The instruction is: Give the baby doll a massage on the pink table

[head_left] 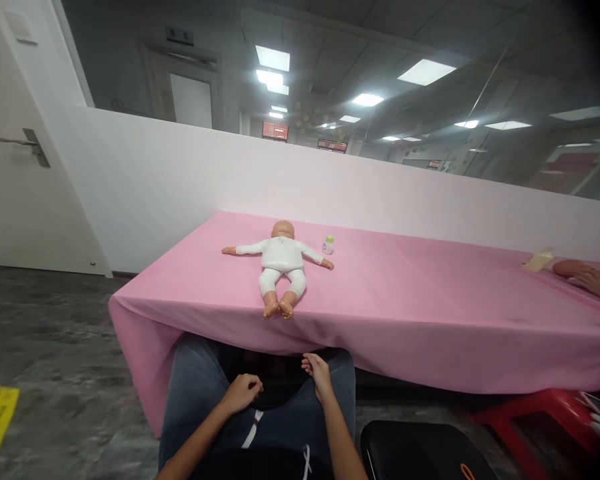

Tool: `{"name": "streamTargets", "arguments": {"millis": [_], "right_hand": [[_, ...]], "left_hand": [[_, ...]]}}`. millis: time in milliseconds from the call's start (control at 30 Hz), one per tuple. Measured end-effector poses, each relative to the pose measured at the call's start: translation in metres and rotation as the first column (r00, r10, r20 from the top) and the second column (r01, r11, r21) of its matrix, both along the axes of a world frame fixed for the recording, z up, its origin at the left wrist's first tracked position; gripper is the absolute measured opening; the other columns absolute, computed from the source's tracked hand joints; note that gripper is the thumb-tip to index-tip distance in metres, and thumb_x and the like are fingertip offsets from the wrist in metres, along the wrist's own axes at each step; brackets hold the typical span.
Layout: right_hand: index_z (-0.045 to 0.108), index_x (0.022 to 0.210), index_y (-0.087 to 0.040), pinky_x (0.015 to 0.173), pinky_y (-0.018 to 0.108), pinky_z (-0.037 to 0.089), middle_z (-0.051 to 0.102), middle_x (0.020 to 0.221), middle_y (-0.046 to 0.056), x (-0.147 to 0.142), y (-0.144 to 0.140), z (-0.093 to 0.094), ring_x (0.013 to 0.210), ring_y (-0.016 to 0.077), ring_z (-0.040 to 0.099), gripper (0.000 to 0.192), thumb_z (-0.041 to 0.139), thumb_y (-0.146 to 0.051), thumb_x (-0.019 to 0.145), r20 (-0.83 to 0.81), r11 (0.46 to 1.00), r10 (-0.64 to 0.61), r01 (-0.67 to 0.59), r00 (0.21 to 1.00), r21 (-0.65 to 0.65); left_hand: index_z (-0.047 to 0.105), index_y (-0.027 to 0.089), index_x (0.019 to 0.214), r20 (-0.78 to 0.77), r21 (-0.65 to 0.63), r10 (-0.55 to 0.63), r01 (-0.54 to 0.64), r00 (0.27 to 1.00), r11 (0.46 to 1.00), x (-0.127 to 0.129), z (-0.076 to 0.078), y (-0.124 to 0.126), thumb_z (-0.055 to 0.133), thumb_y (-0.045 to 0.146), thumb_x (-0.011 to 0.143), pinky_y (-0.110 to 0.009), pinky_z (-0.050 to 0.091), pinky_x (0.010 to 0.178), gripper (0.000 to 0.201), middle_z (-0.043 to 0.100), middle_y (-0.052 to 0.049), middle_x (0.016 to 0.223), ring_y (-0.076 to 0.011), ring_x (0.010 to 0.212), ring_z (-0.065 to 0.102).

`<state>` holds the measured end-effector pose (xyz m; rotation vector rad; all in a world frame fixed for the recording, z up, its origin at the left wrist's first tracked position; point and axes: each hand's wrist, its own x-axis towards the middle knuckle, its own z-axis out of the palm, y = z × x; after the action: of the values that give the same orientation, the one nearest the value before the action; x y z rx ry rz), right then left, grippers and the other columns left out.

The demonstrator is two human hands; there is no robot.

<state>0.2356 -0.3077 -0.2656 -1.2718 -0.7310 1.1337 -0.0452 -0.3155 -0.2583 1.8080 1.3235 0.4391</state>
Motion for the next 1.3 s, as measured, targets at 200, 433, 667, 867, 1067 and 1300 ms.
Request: {"name": "streamTargets", "arguments": {"millis": [200, 433, 667, 867, 1067, 1300], "right_hand": [[0.08, 0.077, -0.015, 0.056, 0.024, 0.046, 0.073, 0.07, 0.009, -0.002, 0.001, -0.002, 0.062, 0.017, 0.065, 0.051, 0.084, -0.061, 0.057, 0.003, 0.999, 0.041, -0.041, 0.999, 0.014], [0.08, 0.078, -0.015, 0.056, 0.024, 0.043, 0.072, 0.068, 0.007, -0.001, 0.001, -0.006, 0.059, 0.0152, 0.062, 0.048, 0.084, -0.059, 0.058, -0.003, 0.998, 0.06, -0.06, 0.998, 0.001], [0.08, 0.08, -0.015, 0.058, 0.024, 0.044, 0.072, 0.07, 0.007, 0.0, 0.0, -0.006, 0.062, 0.0152, 0.063, 0.046, 0.082, -0.056, 0.061, -0.009, 0.998, 0.069, -0.069, 0.998, -0.005], [0.08, 0.079, -0.015, 0.058, 0.024, 0.044, 0.071, 0.07, 0.006, 0.001, -0.001, -0.004, 0.062, 0.0152, 0.062, 0.046, 0.083, -0.057, 0.06, -0.026, 0.998, 0.067, -0.067, 0.997, -0.009], [0.08, 0.08, -0.016, 0.058, 0.025, 0.046, 0.072, 0.072, 0.007, 0.002, -0.002, -0.001, 0.063, 0.0162, 0.064, 0.046, 0.083, -0.056, 0.059, -0.056, 0.998, 0.063, -0.064, 0.996, -0.026], [0.079, 0.08, -0.017, 0.057, 0.025, 0.046, 0.072, 0.07, 0.006, 0.002, 0.0, 0.002, 0.061, 0.0162, 0.065, 0.045, 0.084, -0.056, 0.057, -0.102, 0.996, 0.063, -0.068, 0.993, -0.048]], "left_hand": [[0.077, 0.016, 0.085, 0.005, 0.025, -0.022, 0.022, 1.0, 0.999, 0.0, 0.0, 0.002, 0.045, 0.042, 0.086, -0.026, 0.047, 0.064, 0.041, 0.074, -0.004, 0.073, -0.0199, 0.067, 0.071], [0.077, 0.018, 0.084, -0.018, 0.033, -0.032, 0.033, 0.999, 0.999, 0.0, 0.006, -0.001, 0.045, 0.037, 0.086, -0.026, 0.047, 0.068, 0.037, 0.075, -0.003, 0.074, -0.0197, 0.072, 0.071], [0.075, 0.018, 0.079, 0.08, -0.014, -0.001, 0.002, 0.997, 1.0, 0.003, 0.009, -0.004, 0.052, 0.043, 0.083, -0.028, 0.048, 0.064, 0.035, 0.072, -0.003, 0.069, -0.0188, 0.063, 0.068], [0.062, 0.019, 0.085, 0.597, -0.002, 0.338, -0.42, 0.727, 0.908, 0.02, 0.08, 0.009, 0.07, 0.061, 0.077, -0.023, 0.041, 0.051, 0.044, 0.054, 0.006, 0.059, -0.0116, 0.048, 0.053], [0.065, 0.02, 0.097, 0.681, 0.351, 0.244, -0.601, 0.691, 0.718, 0.03, 0.177, 0.018, 0.08, 0.044, 0.08, -0.022, 0.044, 0.06, 0.033, 0.057, 0.004, 0.072, -0.0104, 0.06, 0.053], [0.075, 0.019, 0.098, 0.462, 0.528, 0.287, -0.521, 0.839, 0.671, 0.031, 0.191, 0.016, 0.075, 0.045, 0.083, -0.024, 0.046, 0.062, 0.03, 0.064, 0.001, 0.071, -0.013, 0.062, 0.056]]}}
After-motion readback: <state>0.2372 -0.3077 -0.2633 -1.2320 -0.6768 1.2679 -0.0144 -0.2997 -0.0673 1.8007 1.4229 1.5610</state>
